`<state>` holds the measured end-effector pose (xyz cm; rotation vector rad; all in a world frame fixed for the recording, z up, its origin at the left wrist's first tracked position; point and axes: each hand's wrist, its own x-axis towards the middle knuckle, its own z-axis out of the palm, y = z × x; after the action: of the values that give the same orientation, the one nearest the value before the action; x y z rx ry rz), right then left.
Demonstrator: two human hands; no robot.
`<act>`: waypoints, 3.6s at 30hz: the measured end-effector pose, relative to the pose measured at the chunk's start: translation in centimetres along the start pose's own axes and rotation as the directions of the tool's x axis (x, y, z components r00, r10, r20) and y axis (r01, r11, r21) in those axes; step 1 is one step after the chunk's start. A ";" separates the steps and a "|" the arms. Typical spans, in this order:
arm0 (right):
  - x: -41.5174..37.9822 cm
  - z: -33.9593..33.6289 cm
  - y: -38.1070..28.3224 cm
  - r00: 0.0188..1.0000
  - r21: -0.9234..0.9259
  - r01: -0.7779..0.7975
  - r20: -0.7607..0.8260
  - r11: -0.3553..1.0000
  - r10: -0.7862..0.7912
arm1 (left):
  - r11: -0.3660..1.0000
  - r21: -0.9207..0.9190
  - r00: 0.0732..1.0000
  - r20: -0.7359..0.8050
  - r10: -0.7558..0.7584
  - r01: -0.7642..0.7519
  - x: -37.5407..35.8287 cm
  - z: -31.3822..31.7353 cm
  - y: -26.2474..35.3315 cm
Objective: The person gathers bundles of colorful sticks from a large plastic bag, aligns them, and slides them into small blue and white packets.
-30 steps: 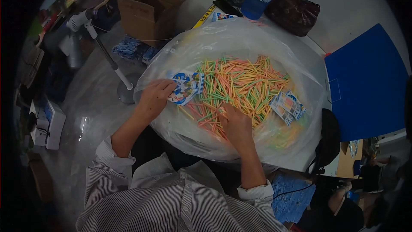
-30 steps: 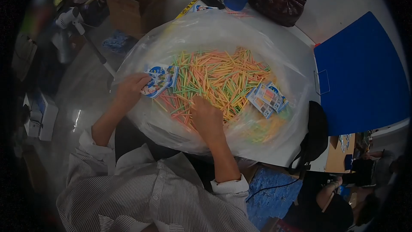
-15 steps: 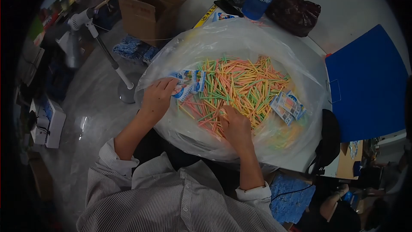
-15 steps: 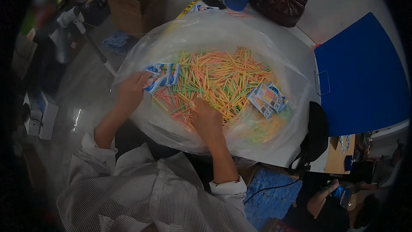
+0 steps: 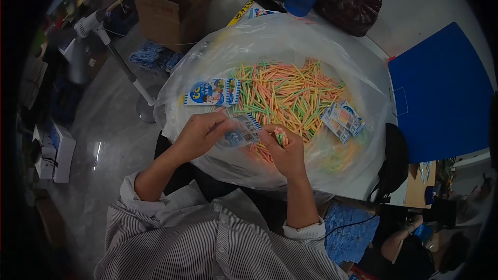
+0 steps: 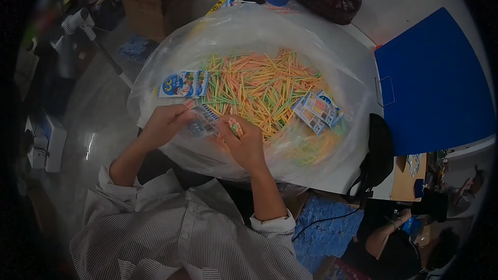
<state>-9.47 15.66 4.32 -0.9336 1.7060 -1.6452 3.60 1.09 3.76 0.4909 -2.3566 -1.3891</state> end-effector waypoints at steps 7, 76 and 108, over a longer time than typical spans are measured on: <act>-0.3 1.5 -0.4 0.967 -0.182 0.142 -0.186 0.973 -0.176 | 0.988 0.013 0.929 -0.338 0.149 -0.154 -2.1 2.4 1.9; 0.4 3.3 0.6 0.973 -0.303 0.208 -0.028 0.930 -0.227 | 0.775 -0.622 0.841 -0.475 -0.258 -0.114 -0.9 5.0 0.4; 0.5 1.3 0.7 0.961 0.628 0.274 -0.204 0.728 -0.186 | 0.905 -0.422 0.998 -0.007 -0.068 0.059 -0.5 4.0 -0.3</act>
<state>-8.79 14.44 3.55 -0.7085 0.9528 -2.2936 2.21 4.19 1.65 0.4548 -1.9506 -1.8492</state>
